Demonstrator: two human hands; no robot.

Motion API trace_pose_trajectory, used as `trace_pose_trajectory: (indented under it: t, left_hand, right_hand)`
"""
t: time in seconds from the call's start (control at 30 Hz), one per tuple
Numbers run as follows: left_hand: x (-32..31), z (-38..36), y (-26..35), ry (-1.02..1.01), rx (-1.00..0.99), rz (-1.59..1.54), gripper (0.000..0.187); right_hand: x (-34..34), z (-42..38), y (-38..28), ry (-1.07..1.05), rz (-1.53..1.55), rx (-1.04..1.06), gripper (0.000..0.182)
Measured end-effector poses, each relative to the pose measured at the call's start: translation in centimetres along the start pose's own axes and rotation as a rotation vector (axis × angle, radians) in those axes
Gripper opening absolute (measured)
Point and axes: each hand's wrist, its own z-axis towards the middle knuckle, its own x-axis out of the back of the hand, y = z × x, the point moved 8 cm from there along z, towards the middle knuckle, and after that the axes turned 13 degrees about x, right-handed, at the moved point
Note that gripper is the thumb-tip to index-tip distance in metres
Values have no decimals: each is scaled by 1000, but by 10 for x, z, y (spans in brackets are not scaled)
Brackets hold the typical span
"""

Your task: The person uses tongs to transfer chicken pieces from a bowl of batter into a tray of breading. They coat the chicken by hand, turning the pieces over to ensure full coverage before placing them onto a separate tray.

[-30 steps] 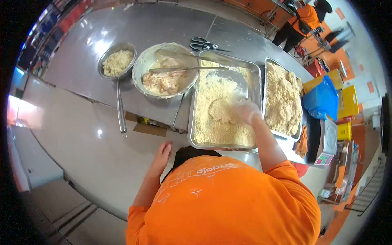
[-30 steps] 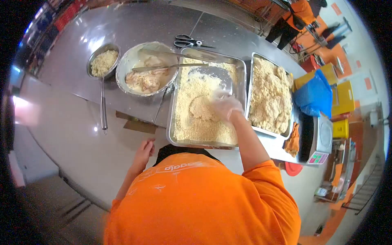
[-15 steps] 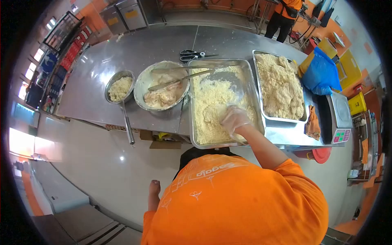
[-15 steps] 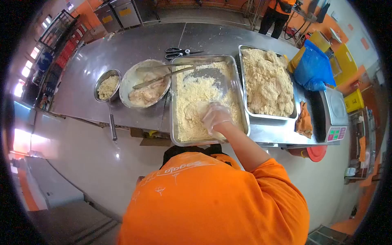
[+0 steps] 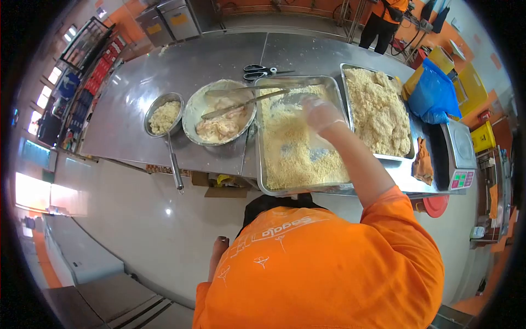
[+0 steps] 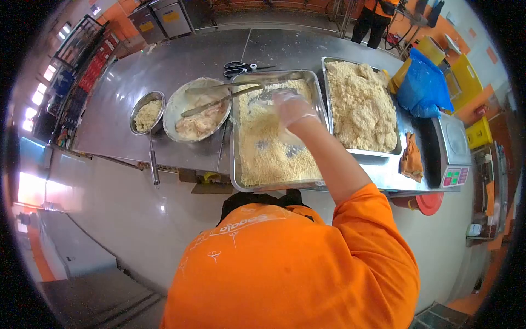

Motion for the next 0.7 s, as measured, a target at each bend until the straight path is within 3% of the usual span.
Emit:
trace_pose_trajectory:
  t: [0.07, 0.1, 0.2, 0.3, 0.4, 0.5, 0.6, 0.63, 0.7]
  left_hand:
    - [6, -2, 1, 16, -9, -4, 34]
    - [8, -4, 0, 26, -11, -23, 34]
    - [13, -13, 7, 13, -9, -84, 33]
    - [35, -43, 58, -67, -47, -342, 33]
    - [71, -94, 136, -167, -166, -539, 31]
    - [98, -147, 213, -353, -269, -677, 34]
    - [104, -180, 280, -487, -447, -717, 43]
    - [101, -182, 295, -509, -489, -701, 45]
    - [97, -184, 318, -508, -531, -678, 48]
  right_hand:
    - [-1, 5, -22, 14, -246, 53, 35]
    - [-15, 9, -30, -94, -231, 52, 37]
    - [-27, -7, -39, -30, 235, -28, 41]
    - [6, -55, -61, -151, 436, 124, 41]
    - [-54, -85, -62, -275, 157, 505, 44]
    - [-70, -99, -49, -20, 184, 369, 45]
    - [-54, -86, -84, -148, 44, 640, 55]
    - [-71, -72, -87, -68, 204, 569, 68]
    - [-70, -56, -99, -78, 229, 581, 75]
